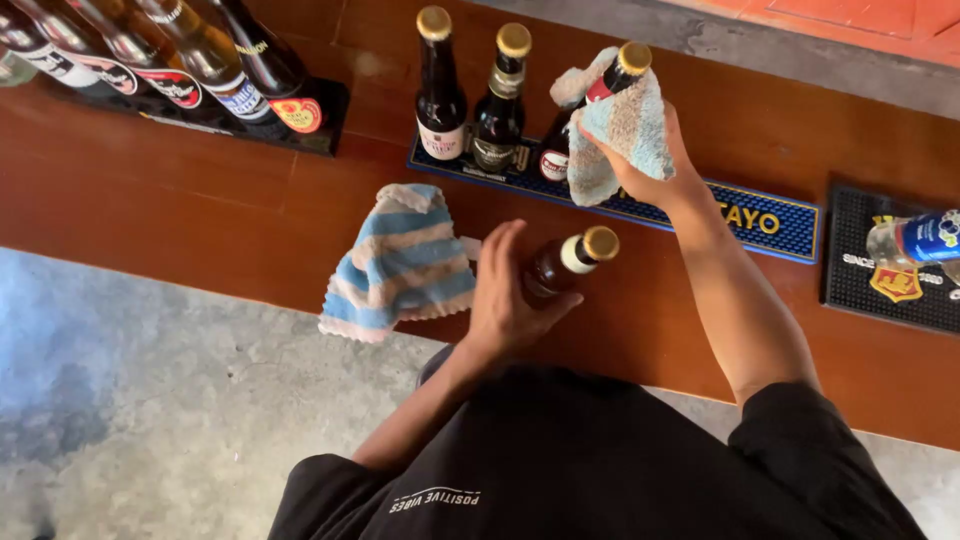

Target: Wiping beer bottles and cans with a rag and organizing them on a bar counter.

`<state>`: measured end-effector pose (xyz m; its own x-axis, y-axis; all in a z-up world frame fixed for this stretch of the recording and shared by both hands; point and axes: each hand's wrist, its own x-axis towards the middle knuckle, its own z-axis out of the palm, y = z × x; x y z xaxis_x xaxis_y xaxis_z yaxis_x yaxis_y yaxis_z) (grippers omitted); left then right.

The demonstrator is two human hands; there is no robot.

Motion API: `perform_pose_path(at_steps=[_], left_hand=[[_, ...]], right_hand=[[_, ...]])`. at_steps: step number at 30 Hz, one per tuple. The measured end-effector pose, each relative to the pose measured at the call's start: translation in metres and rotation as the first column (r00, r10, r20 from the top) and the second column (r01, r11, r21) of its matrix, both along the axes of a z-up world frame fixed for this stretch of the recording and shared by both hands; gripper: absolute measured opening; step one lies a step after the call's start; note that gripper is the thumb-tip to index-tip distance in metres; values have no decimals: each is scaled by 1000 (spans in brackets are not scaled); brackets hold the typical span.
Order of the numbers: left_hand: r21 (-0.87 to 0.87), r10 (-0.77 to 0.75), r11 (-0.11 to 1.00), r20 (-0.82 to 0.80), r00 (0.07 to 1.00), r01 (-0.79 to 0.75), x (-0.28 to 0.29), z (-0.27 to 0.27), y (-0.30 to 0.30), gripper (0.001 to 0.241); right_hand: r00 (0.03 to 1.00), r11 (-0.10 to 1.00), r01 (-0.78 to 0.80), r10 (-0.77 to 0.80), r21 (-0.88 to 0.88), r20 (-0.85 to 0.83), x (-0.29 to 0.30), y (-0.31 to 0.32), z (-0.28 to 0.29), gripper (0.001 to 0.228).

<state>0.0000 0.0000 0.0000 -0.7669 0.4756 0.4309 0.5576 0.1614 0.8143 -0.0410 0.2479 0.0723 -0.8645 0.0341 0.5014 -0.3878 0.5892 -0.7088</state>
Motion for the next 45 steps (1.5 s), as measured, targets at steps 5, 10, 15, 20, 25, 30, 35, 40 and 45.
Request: perform_pose_path(at_steps=[5,10,15,20,25,30,35,40,45], left_hand=[[-32,-70,997,-48,996,69,12,-23,11,90],[-11,-150,989,-78,986,150,21,-12,11,70],[-23,-175,985,-67,982,174,19,-16,10,69],[-8,-202,979,-55,978,201,17,-17,9,69],[22,-158,987,-22,987,158,17,-30,11,72],[10,-169,986,32,985,169,13,-32,11,73],[16,-201,979,-42,979,202,8,-15,1,70],[29,-203,979,15,979,202,-4,-15,-2,70],[29,-199,980,7,980,199,-7,-12,2,68]], right_hand=[[997,998,-35,39,52,-71,4,-6,-2,21],[998,997,-19,23,68,-64,13,-8,-2,26],[995,986,-18,33,168,-91,12,-12,3,26],[999,999,-31,31,18,-25,18,-6,-8,29],[952,972,234,-235,25,197,35,80,-134,23],[973,910,225,-189,347,-135,94,16,-64,33],[990,992,-20,37,127,-133,33,1,-38,74],[1000,1000,-21,21,23,5,1,-9,-50,71],[995,984,-89,81,-151,-60,-1,-34,-31,36]])
